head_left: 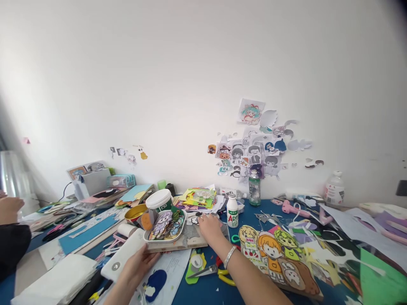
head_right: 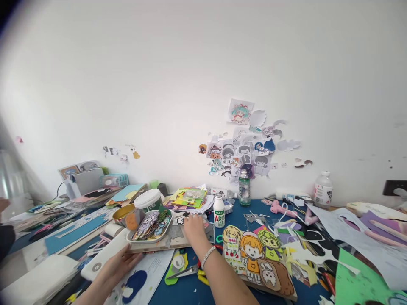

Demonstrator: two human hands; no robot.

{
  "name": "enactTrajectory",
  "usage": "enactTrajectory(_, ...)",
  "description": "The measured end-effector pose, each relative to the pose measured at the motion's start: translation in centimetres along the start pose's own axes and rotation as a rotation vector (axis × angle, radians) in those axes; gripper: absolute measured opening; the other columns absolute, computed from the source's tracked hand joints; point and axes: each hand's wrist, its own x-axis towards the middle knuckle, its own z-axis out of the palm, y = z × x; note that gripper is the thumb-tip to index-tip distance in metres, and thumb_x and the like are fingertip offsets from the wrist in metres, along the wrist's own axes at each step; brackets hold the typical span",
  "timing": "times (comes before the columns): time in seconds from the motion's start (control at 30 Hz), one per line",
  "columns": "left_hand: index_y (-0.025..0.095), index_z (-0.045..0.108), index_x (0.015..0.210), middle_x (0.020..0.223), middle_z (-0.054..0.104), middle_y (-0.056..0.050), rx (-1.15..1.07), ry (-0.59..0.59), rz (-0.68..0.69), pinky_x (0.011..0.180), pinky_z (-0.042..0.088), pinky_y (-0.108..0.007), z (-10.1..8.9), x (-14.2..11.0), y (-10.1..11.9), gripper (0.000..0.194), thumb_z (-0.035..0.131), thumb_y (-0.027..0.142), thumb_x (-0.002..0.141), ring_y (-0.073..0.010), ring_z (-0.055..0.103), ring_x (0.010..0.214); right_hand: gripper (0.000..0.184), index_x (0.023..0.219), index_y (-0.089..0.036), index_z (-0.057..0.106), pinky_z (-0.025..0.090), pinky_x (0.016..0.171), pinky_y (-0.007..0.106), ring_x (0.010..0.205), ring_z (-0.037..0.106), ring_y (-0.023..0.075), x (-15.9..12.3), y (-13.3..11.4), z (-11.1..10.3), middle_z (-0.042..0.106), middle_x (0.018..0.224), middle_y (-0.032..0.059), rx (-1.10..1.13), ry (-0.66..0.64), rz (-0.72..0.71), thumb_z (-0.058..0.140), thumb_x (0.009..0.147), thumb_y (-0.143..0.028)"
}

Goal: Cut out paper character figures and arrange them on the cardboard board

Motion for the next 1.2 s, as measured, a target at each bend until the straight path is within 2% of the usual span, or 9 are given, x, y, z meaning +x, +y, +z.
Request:
enactTrajectory(0.1,0.006,0.052,0.105,0.078,0.060,-0.008,0.020,-0.016,0.013,0.063,0.055,-0.027,-0.1,0.1,-0.2,0.023,0.046,0.012,0.084,-0.0188,0.064,0.072,0.022,0.107,-0.014,0.056,0.051,0.076,0.038,0.094,0.058,0.0197,0.2,-0.3,0.4,0.059,0.107,0.0064,-0.037,-0.007,0.025,0.054,0.088,-0.025)
enactTrajectory(0.27,0.005,0.053,0.098,0.076,0.061,-0.010,0.027,0.008,0.014,0.063,0.055,-0.027,-0.1,-0.1,-0.2,0.017,0.045,0.007,0.083,-0.0182,0.064,0.067,0.025,0.111,-0.015,0.054,0.052,0.074,0.037,0.091,0.059,0.0190,0.6,-0.4,0.3,0.059,0.106,0.0060,-0.056,-0.013,0.055,0.053,0.088,-0.026)
enactTrajectory(0.63,-0.002,0.043,0.120,0.066,0.061,-0.006,0.036,0.089,0.048,0.054,0.055,-0.027,-1.1,-2.7,0.4,0.039,0.045,0.003,0.081,-0.0179,0.062,0.056,0.020,0.104,-0.015,0.058,0.052,0.075,0.036,0.090,0.059,0.0178,1.4,0.7,-0.2,0.061,0.103,0.0053,-0.002,-0.037,0.158,0.053,0.088,-0.026)
enactTrajectory(0.87,0.002,0.047,0.120,0.068,0.067,-0.007,0.056,0.051,0.053,0.061,0.057,-0.027,-2.5,-4.7,0.6,0.038,0.047,0.005,0.082,-0.0192,0.066,0.062,0.022,0.106,-0.016,0.057,0.052,0.075,0.036,0.089,0.059,0.0174,1.6,1.3,0.1,0.060,0.105,0.0058,0.072,-0.067,0.234,0.052,0.089,-0.029)
enactTrajectory(1.1,0.001,0.044,0.125,0.070,0.067,-0.007,0.090,0.085,0.061,0.066,0.058,-0.029,-4.2,-7.4,1.7,0.044,0.049,0.010,0.082,-0.0205,0.067,0.065,0.022,0.107,-0.016,0.057,0.051,0.078,0.038,0.092,0.059,0.0184,1.5,1.2,0.1,0.060,0.106,0.0061,0.119,-0.069,0.274,0.052,0.089,-0.029)
enactTrajectory(1.2,0.011,0.055,0.116,0.077,0.070,-0.008,0.068,0.072,0.001,0.072,0.058,-0.036,-5.5,-8.9,1.9,0.034,0.046,0.015,0.083,-0.0245,0.068,0.079,0.024,0.109,-0.016,0.056,0.046,0.086,0.044,0.103,0.055,0.0216,0.3,0.6,0.4,0.058,0.112,0.0068,0.147,-0.056,0.207,0.051,0.089,-0.029)
